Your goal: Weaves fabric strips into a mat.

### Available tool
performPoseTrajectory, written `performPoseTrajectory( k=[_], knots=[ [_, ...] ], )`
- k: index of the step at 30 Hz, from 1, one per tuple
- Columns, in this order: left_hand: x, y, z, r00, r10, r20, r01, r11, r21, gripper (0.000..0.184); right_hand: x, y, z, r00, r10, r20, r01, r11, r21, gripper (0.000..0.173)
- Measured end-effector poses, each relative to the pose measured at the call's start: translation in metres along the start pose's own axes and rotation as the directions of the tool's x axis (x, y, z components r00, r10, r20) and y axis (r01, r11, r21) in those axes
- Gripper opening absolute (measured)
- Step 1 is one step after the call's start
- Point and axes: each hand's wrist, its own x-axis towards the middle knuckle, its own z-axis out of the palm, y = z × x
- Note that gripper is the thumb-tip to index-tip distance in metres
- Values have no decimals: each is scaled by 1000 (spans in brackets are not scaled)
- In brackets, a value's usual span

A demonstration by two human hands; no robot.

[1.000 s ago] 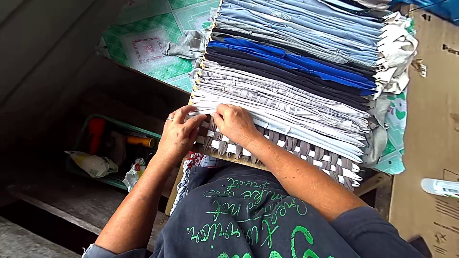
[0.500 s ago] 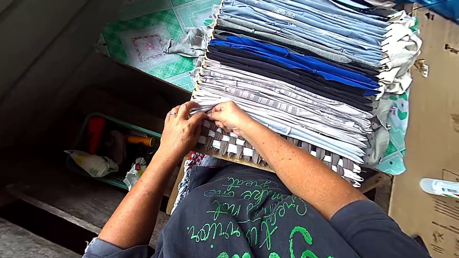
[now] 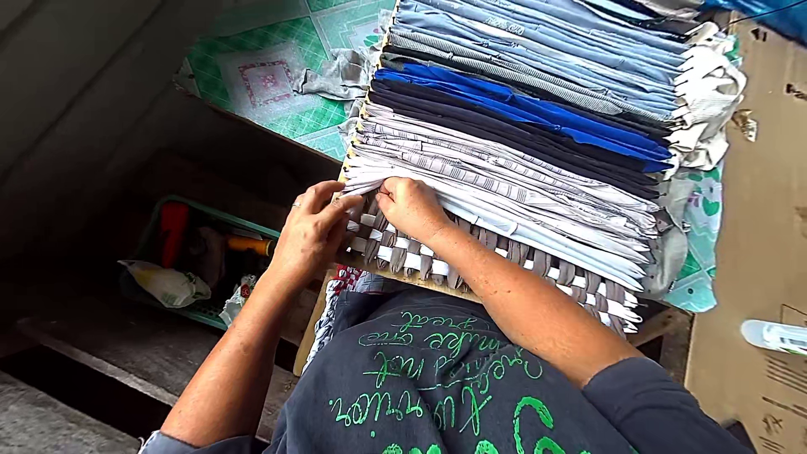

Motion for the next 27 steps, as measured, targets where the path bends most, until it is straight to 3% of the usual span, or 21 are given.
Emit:
performPoseTrajectory(
  k=[4,7,10,14,18,22,27],
  knots=[
    [0,-5,-13,993,-33,-113,32,999,-13,29,-15,-7,-7,984,-162,-68,164,986,17,27],
    [4,-4,-8,997,17,-71,-15,1000,26,23,-3,-18,-5,980,-45,196,49,999,-16,37],
    [5,-3,-1,1000,4,-12,-3,998,69,26,9,-24,3,964,70,255,-57,997,-55,39],
    [6,-4,4,1000,6,12,-7,992,123,22,12,-27,10,982,90,169,-94,995,15,23],
    [3,-2,9,1000,-5,28,-1,979,205,24,9,-21,17,998,39,39,-42,995,87,21],
    [2,-5,9,999,5,41,-14,976,219,20,14,-14,28,998,-1,-60,4,999,44,19],
    [-8,-12,-9,997,-52,-56,52,999,-15,27,10,-13,15,997,-55,-47,56,998,15,26]
  ],
)
